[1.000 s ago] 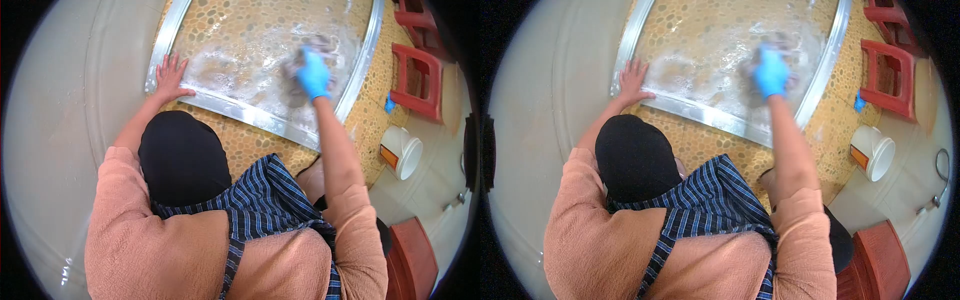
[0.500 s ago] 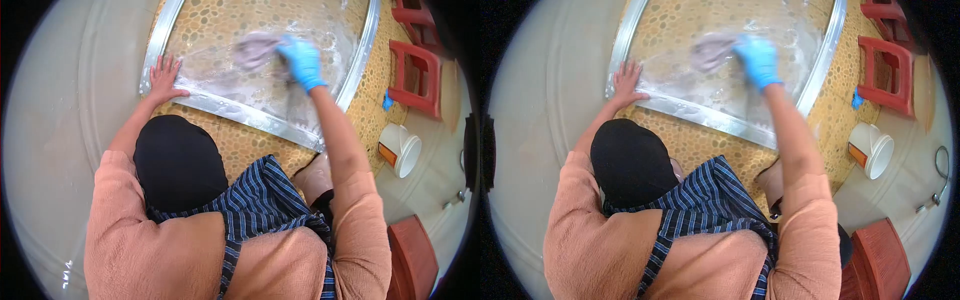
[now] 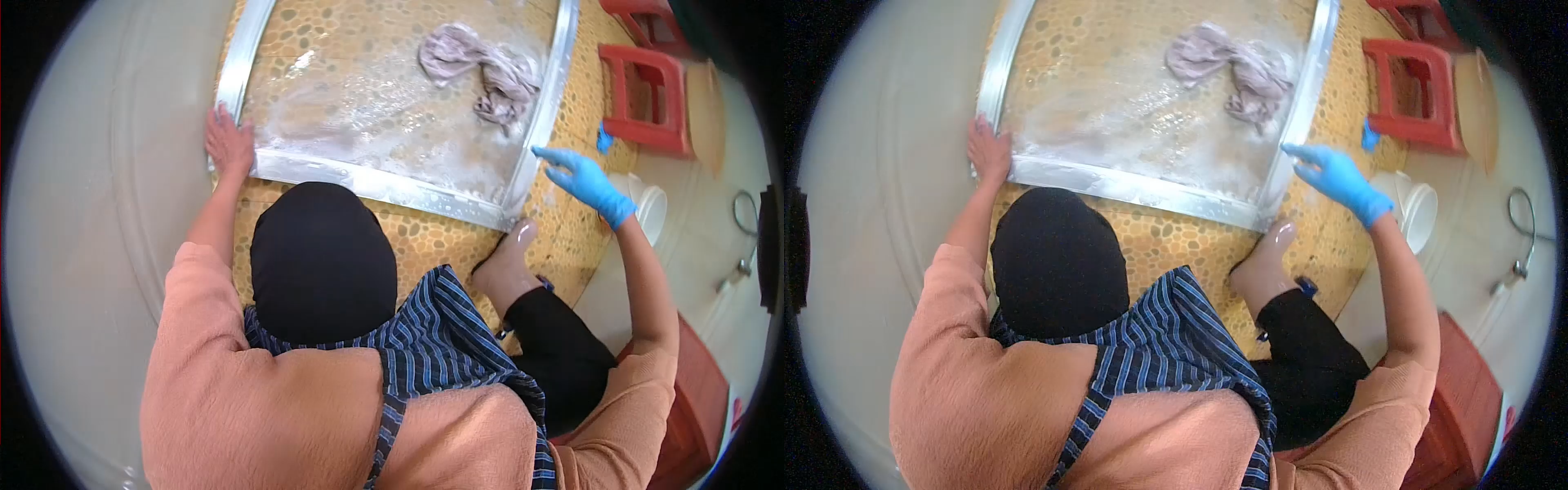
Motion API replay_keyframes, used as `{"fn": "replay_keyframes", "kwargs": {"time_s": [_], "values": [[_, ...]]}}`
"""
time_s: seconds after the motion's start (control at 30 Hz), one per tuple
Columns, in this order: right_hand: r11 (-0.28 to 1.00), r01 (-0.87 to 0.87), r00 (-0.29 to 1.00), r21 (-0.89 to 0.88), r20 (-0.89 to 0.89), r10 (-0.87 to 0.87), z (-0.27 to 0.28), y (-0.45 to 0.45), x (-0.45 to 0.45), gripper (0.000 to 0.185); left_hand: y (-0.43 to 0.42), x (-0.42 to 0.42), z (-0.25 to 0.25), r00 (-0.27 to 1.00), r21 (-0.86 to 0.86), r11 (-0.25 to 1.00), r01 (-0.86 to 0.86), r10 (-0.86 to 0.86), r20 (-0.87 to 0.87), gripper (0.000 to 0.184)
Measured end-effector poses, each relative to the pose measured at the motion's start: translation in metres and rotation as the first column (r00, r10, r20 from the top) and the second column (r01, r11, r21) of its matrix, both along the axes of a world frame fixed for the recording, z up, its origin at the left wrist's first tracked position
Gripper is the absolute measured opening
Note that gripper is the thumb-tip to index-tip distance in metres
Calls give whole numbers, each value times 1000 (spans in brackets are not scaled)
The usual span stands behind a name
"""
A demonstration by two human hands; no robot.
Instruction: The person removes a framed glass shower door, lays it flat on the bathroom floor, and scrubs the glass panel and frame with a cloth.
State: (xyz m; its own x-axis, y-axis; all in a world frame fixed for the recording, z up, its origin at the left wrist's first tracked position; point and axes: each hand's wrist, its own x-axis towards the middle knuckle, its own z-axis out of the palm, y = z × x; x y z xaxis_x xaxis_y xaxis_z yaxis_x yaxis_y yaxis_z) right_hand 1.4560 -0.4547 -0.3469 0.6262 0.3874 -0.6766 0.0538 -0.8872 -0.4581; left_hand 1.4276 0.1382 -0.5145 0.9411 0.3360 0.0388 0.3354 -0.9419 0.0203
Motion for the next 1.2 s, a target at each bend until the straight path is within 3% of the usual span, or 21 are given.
{"fn": "replay_keyframes", "kwargs": {"time_s": [0.07, 0.13, 0.2, 0.27, 0.33, 0.37, 0.43, 0.57, 0.63, 0.7, 0.73, 0.77, 0.83, 0.87, 1.0, 1.03, 1.1, 1.2], "values": [[973, 212, 975, 85, -86, -205, -6, -53, -55, 37, -1, 0, -6, 999, 1, 999, -41, 41, 25, 61], [905, 424, 901, 21, -113, -420, -21, -89, -116, 37, -3, -2, -13, 999, -33, 999, -33, 34, 31, 60], [849, 528, 844, -12, -107, -526, -33, -89, -166, 37, -4, -2, -11, 998, -32, 998, -57, 58, 32, 56], [701, 713, 700, -12, -42, -713, -52, -71, -201, 37, -2, -2, -17, 998, -41, 998, -50, 51, 24, 57], [762, 640, 767, 94, -35, -640, -26, -5, -198, 37, -3, -1, -25, 998, -52, 997, -54, 55, 21, 57], [762, 645, 755, 67, -213, -620, -11, 11, -199, 36, -4, -2, -27, 997, -40, 997, -72, 73, 17, 57], [803, 556, 800, 214, -400, -448, 29, 43, -188, 35, 1, -4, -23, 998, -18, 998, -67, 67, 15, 57], [877, 435, 803, 204, -529, -275, 17, 73, -164, 36, 2, -8, -24, 998, -7, 1000, -31, 31, 59, 59], [789, 448, 846, 420, -485, -222, -33, 84, -154, 39, 6, 3, -23, 995, 15, 1000, -5, 3, 95, 58], [838, 270, 962, 473, -178, -210, -32, 94, -130, 40, 3, 1, -21, 997, 41, 996, -79, 79, -8, 58], [847, 362, 925, 389, -258, -277, -25, 91, -123, 45, 5, 2, -25, 996, 66, 994, -82, 84, -28, 58], [848, 372, 925, 379, -232, -302, -32, 77, -123, 45, 8, 5, -29, 995, 82, 992, -94, 97, -37, 57], [983, 181, 983, -29, -13, -181, -70, 47, -131, 53, 7, 5, -26, 994, 44, 994, -99, 100, -38, 61], [979, 188, 982, -85, 0, -188, -87, 35, -135, 57, 8, 4, -29, 994, 29, 994, -106, 107, -23, 61], [999, -38, 972, -28, 230, 43, -101, 28, -139, 55, 22, 9, -38, 990, 16, 991, -133, 134, -44, 67], [1000, -25, 974, -18, 226, 29, -107, 28, -142, 55, 26, 9, -41, 988, -2, 990, -141, 140, -64, 70], [980, -183, 911, -74, 362, 197, -107, 28, -141, 44, 35, 14, -45, 987, -35, 988, -148, 145, -69, 73], [999, -29, 890, -35, 454, 41, -121, 18, -143, 29, 37, 16, -44, 987, -97, 984, -153, 147, -65, 77]]}}
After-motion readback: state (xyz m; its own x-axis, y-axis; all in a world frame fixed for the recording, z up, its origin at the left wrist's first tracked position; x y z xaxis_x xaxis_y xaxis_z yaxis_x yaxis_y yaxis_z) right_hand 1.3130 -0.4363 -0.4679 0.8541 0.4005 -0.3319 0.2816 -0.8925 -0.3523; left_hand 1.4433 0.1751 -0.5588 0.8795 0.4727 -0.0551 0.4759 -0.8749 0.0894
